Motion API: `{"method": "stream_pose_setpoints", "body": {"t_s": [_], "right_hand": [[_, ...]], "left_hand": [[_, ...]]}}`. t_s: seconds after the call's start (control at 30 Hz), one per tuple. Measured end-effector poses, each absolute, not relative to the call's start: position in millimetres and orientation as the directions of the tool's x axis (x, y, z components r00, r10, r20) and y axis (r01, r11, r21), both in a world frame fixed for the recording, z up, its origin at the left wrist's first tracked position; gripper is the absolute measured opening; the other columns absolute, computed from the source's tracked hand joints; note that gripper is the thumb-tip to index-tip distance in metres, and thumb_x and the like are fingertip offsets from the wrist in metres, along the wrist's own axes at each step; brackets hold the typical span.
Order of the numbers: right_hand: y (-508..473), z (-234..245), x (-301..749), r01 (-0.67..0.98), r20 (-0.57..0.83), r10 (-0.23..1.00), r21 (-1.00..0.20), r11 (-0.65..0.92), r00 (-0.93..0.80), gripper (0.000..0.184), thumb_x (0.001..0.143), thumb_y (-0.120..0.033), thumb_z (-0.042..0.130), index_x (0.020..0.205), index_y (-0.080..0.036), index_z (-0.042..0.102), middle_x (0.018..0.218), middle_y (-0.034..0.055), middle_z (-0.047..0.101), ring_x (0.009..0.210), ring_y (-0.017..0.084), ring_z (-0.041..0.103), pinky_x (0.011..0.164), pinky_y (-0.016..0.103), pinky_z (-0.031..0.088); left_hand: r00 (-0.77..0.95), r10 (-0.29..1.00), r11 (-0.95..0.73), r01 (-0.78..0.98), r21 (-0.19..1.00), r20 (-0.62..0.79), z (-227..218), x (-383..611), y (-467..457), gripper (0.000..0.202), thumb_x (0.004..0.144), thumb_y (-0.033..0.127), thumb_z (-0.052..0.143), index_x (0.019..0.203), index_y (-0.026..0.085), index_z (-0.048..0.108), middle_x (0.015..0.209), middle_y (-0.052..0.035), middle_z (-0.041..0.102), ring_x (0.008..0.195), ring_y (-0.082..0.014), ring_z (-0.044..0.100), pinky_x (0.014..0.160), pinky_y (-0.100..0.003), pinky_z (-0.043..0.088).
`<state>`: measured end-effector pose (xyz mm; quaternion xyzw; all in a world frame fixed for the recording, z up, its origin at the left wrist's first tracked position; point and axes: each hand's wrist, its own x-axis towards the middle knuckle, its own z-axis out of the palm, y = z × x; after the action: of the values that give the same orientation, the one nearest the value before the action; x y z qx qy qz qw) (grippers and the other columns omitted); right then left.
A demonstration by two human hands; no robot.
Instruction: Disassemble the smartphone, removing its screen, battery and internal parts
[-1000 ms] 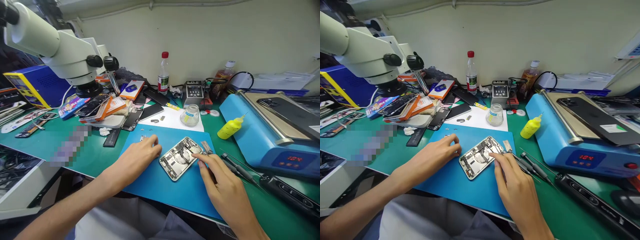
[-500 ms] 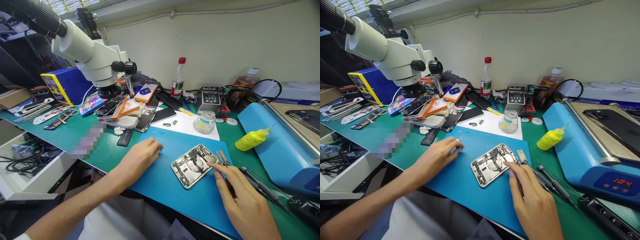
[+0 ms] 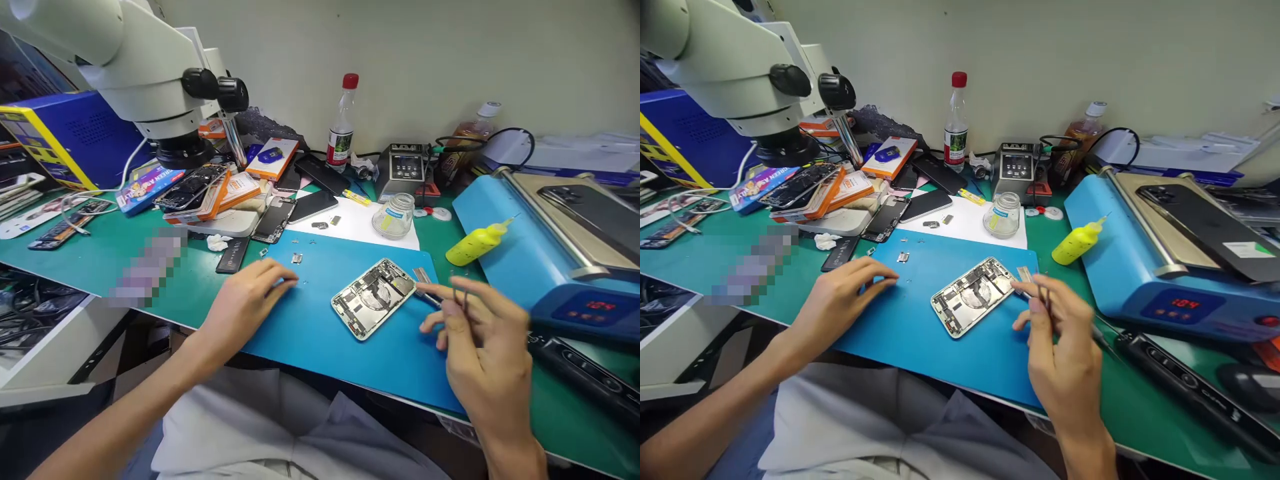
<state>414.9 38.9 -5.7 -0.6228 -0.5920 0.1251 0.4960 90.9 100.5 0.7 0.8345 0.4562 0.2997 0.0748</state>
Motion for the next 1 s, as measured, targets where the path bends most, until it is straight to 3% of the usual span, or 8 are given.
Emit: {"method": "stream_pose_setpoints", "body": {"t_s": [0.1,0.2,0.27,0.33,0.47,0.63,0.77,1.0], "right_hand": [[30,-1,420,0.572,0.377,0.834,-0.815,0.092,0.403,0.07,0.108,-0.048,0.064,0.17,-0.043,0.032,0.119,0.0022,0.084,0.071,0.022,0.075,0.067,0.039,0.06],[17,0,432,0.746,0.318,0.864,-0.66,-0.093,0.389,0.039,0.105,-0.056,0.064,0.139,-0.038,0.072,0.111,0.0025,0.085,0.105,0.031,0.08,0.084,0.043,0.062],[9,0,440,0.791,0.315,0.878,-0.603,-0.108,0.36,0.03,0.104,-0.056,0.063,0.114,-0.034,0.081,0.115,0.0024,0.084,0.115,0.032,0.078,0.083,0.039,0.061],[4,-1,448,0.804,0.353,0.873,-0.591,-0.071,0.336,0.03,0.105,-0.055,0.064,0.113,-0.033,0.082,0.119,0.0021,0.082,0.115,0.029,0.076,0.084,0.036,0.06],[-3,0,475,0.898,0.406,0.883,-0.438,-0.039,0.237,0.035,0.108,-0.057,0.061,0.114,-0.03,0.082,0.112,0.0043,0.08,0.108,0.028,0.075,0.096,0.042,0.058],[-12,11,504,0.977,0.388,0.921,-0.201,0.07,0.014,0.042,0.111,-0.059,0.055,0.119,-0.028,0.082,0.113,0.0081,0.075,0.108,0.031,0.071,0.096,0.049,0.056],[-3,25,486,0.987,0.512,0.859,-0.139,0.08,0.002,0.024,0.113,-0.036,0.061,0.125,-0.025,0.078,0.116,0.0083,0.075,0.11,0.029,0.071,0.103,0.047,0.055],[25,12,462,0.934,0.305,0.884,0.061,0.353,-0.354,0.03,0.112,-0.023,0.053,0.13,-0.021,0.078,0.13,0.0113,0.077,0.117,0.031,0.072,0.099,0.048,0.059]], "left_hand": [[0.509,0.76,-0.647,0.654,0.393,0.404,-4,100,77,0.016,0.117,0.033,0.058,0.119,0.025,0.071,0.109,-0.0003,0.077,0.097,-0.019,0.075,0.088,-0.032,0.054],[0.526,0.765,-0.64,0.691,0.337,0.372,-8,121,64,0.046,0.109,0.053,0.069,0.141,0.022,0.062,0.126,-0.008,0.075,0.109,-0.0268,0.074,0.091,-0.039,0.057],[0.498,0.787,-0.603,0.748,0.278,0.365,-9,141,62,0.081,0.095,0.067,0.081,0.15,0.015,0.054,0.137,-0.0162,0.071,0.117,-0.0349,0.071,0.096,-0.047,0.058],[0.475,0.811,-0.562,0.796,0.225,0.342,-10,162,63,0.095,0.088,0.072,0.086,0.151,0.012,0.05,0.135,-0.0195,0.07,0.116,-0.0397,0.068,0.095,-0.053,0.058],[0.497,0.821,-0.556,0.808,0.196,0.281,-9,186,66,0.075,0.099,0.054,0.079,0.152,0.014,0.046,0.127,-0.0174,0.069,0.11,-0.0381,0.066,0.091,-0.053,0.057],[0.477,0.81,-0.58,0.737,0.347,0.341,-10,170,63,0.068,0.098,0.032,0.077,0.153,0.019,0.04,0.136,-0.0176,0.064,0.119,-0.0383,0.063,0.093,-0.05,0.055],[0.451,0.832,-0.553,0.71,0.436,0.323,-13,151,52,0.075,0.095,0.031,0.081,0.156,0.026,0.038,0.142,-0.0147,0.063,0.122,-0.0383,0.062,0.094,-0.05,0.053],[0.437,0.843,-0.537,0.72,0.44,0.313,-20,144,48,0.08,0.092,0.037,0.089,0.153,0.024,0.039,0.143,-0.016,0.065,0.122,-0.0393,0.062,0.093,-0.049,0.05]]}}
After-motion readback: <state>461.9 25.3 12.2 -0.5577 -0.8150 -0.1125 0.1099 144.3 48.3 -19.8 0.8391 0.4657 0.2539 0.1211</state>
